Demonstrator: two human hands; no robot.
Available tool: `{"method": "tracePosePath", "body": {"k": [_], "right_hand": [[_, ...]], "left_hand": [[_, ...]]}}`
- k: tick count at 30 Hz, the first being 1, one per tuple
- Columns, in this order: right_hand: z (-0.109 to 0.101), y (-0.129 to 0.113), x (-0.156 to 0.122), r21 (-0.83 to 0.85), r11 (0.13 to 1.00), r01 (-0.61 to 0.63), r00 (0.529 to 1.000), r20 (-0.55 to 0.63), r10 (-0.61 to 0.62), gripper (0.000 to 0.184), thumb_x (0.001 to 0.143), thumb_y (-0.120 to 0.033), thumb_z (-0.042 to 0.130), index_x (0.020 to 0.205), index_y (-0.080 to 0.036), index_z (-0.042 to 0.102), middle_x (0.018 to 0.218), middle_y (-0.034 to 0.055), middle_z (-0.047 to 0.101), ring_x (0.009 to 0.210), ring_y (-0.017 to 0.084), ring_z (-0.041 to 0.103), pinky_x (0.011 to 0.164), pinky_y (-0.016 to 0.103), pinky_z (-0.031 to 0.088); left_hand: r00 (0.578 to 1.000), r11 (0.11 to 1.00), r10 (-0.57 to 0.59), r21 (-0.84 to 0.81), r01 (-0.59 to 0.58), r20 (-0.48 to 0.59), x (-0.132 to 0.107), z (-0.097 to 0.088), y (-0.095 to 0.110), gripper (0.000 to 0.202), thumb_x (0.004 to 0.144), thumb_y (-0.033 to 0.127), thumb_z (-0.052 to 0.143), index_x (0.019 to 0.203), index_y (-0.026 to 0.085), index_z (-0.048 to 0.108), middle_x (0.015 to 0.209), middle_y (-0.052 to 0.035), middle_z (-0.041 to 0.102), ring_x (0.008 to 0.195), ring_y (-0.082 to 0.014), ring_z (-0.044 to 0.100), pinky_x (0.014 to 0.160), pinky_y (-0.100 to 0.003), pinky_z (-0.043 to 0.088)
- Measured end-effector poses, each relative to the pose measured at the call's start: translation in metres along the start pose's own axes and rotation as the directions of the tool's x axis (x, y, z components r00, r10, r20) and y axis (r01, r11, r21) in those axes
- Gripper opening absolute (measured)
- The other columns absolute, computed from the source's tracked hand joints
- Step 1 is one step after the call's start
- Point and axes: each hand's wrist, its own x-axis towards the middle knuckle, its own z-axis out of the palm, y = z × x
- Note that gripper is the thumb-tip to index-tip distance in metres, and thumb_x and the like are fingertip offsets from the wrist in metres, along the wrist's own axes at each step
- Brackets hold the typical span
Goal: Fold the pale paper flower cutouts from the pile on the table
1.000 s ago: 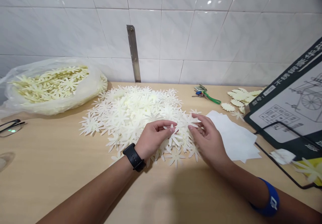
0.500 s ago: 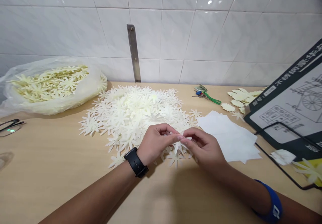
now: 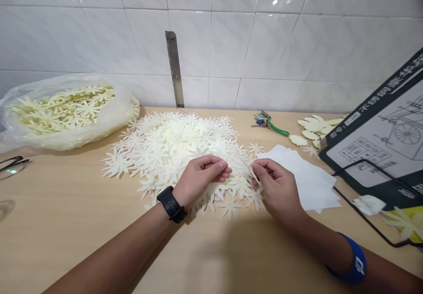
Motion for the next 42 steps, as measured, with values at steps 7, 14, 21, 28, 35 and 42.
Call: {"method": "tracePosePath", "body": {"k": [7,14,21,28,35,42], "right_hand": [[0.005,-0.001,-0.007,-0.007,0.999,0.046,0.992,0.118,-0.045,0.011,0.085,-0.030,0.064,0.081,-0.021,0.067,0.067,-0.0004,0.062,0.060,0.015,0.057,0.057,0.026,0.048],[0.006,0.001,-0.006,0.026,0.999,0.023,0.991,0.127,-0.027,0.012,0.086,-0.030,0.064,0.079,-0.020,0.065,0.061,-0.0016,0.060,0.057,0.013,0.056,0.057,0.025,0.048],[0.004,0.000,-0.004,0.004,1.000,0.008,0.997,0.077,-0.008,0.020,0.087,-0.036,0.062,0.077,-0.019,0.062,0.065,0.0002,0.060,0.056,0.013,0.055,0.054,0.026,0.048],[0.002,0.006,0.003,0.113,0.991,-0.070,0.994,0.092,0.060,0.021,0.085,-0.038,0.064,0.078,-0.019,0.061,0.066,-0.0002,0.059,0.055,0.013,0.053,0.051,0.025,0.046],[0.003,0.011,0.002,0.148,0.987,-0.065,0.989,0.143,0.043,0.012,0.085,-0.031,0.064,0.090,-0.020,0.061,0.066,-0.0022,0.059,0.059,0.013,0.056,0.059,0.026,0.048],[0.004,0.009,0.002,0.095,0.995,-0.023,0.982,0.190,0.004,0.016,0.086,-0.035,0.064,0.087,-0.020,0.066,0.072,0.0009,0.059,0.065,0.014,0.055,0.062,0.028,0.049]], "left_hand": [[0.985,0.999,0.032,0.007,-0.033,0.172,-0.006,0.012,-0.009,0.037,0.068,0.023,0.078,0.103,0.016,0.068,0.086,-0.0048,0.072,0.078,-0.0154,0.066,0.073,-0.027,0.053],[0.999,0.989,0.027,0.146,-0.023,-0.024,-0.003,0.008,-0.002,0.016,0.070,0.025,0.076,0.075,0.011,0.071,0.060,-0.0016,0.064,0.056,-0.0093,0.056,0.060,-0.022,0.049],[0.988,0.978,0.119,0.186,-0.099,-0.103,-0.005,0.011,-0.006,0.021,0.073,0.033,0.073,0.078,0.013,0.075,0.072,-0.0051,0.069,0.068,-0.0137,0.060,0.063,-0.024,0.051],[0.952,0.977,0.209,0.092,-0.192,-0.226,0.000,0.001,-0.001,0.020,0.073,0.034,0.072,0.078,0.015,0.070,0.080,-0.0030,0.067,0.080,-0.0151,0.061,0.073,-0.028,0.054],[0.978,0.990,0.131,-0.029,-0.138,-0.163,0.003,0.000,-0.002,0.020,0.071,0.029,0.073,0.071,0.015,0.058,0.069,-0.0007,0.067,0.072,-0.0122,0.062,0.082,-0.031,0.052],[0.991,0.995,0.099,-0.006,-0.100,-0.094,0.002,-0.001,-0.001,0.020,0.068,0.030,0.077,0.077,0.015,0.067,0.072,0.0002,0.064,0.072,-0.0113,0.058,0.078,-0.027,0.049]]}}
